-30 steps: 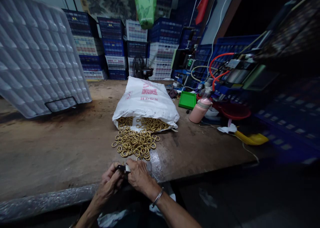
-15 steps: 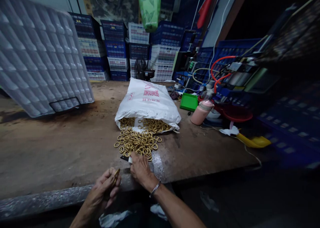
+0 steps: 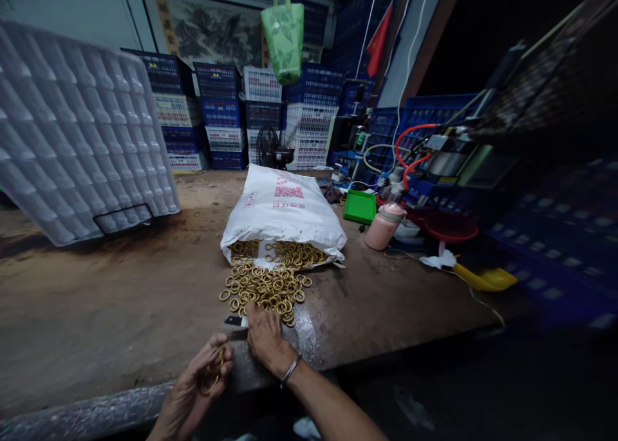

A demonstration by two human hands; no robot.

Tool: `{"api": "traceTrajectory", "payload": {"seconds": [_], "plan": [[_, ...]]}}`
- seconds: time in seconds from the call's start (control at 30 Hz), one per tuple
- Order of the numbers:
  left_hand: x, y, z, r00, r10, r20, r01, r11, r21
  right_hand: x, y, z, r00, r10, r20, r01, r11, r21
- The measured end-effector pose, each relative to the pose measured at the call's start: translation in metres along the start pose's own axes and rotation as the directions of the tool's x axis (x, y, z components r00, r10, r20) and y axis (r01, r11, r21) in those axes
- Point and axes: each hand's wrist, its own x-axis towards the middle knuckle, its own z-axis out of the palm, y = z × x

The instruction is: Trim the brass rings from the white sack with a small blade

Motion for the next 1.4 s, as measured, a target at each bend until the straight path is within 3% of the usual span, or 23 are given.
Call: {"api": "traceTrajectory", "payload": {"seconds": [0.13, 0.27, 0.37, 0.47, 0.6, 0.77, 0.9, 1.1, 1.4], "plan": [[0.007, -0.001, -0.002, 0.995, -0.033, -0.091, 0.027, 0.998, -0.056, 0.003, 0.006, -0.021, 1.0, 0.01, -0.004, -0.008, 0.95, 0.313], [0.012, -0.003, 0.006, 0.992, 0.048, -0.113, -0.045, 0.999, 0.031, 0.002, 0.009, -0.038, 0.999, -0.005, 0.034, -0.02, 0.722, 0.692], [0.017, -0.005, 0.014, 0.984, 0.162, -0.079, -0.148, 0.975, 0.165, -0.003, 0.01, -0.039, 0.998, -0.03, 0.061, -0.031, 0.597, 0.801], [0.023, -0.009, 0.016, 0.968, 0.241, -0.064, -0.208, 0.922, 0.326, -0.008, 0.01, -0.037, 0.995, -0.049, 0.085, -0.044, 0.551, 0.833], [0.028, -0.012, 0.012, 0.967, 0.249, -0.062, -0.19, 0.857, 0.479, -0.01, 0.008, -0.038, 0.993, -0.043, 0.111, -0.072, 0.523, 0.849], [0.025, -0.01, 0.016, 0.958, 0.273, -0.084, -0.181, 0.808, 0.561, -0.008, 0.002, -0.039, 0.99, -0.001, 0.138, -0.113, 0.563, 0.819], [0.024, -0.009, 0.018, 0.964, 0.256, -0.068, -0.182, 0.825, 0.534, -0.006, -0.002, -0.035, 0.989, 0.033, 0.144, -0.137, 0.562, 0.815], [0.021, -0.009, 0.014, 0.995, 0.09, 0.045, -0.1, 0.911, 0.399, -0.007, -0.003, -0.035, 0.986, 0.039, 0.165, -0.16, 0.536, 0.829], [0.019, -0.013, 0.016, 0.988, 0.122, 0.09, -0.146, 0.929, 0.341, -0.006, -0.005, -0.034, 0.974, 0.016, 0.226, -0.213, 0.404, 0.889]]}}
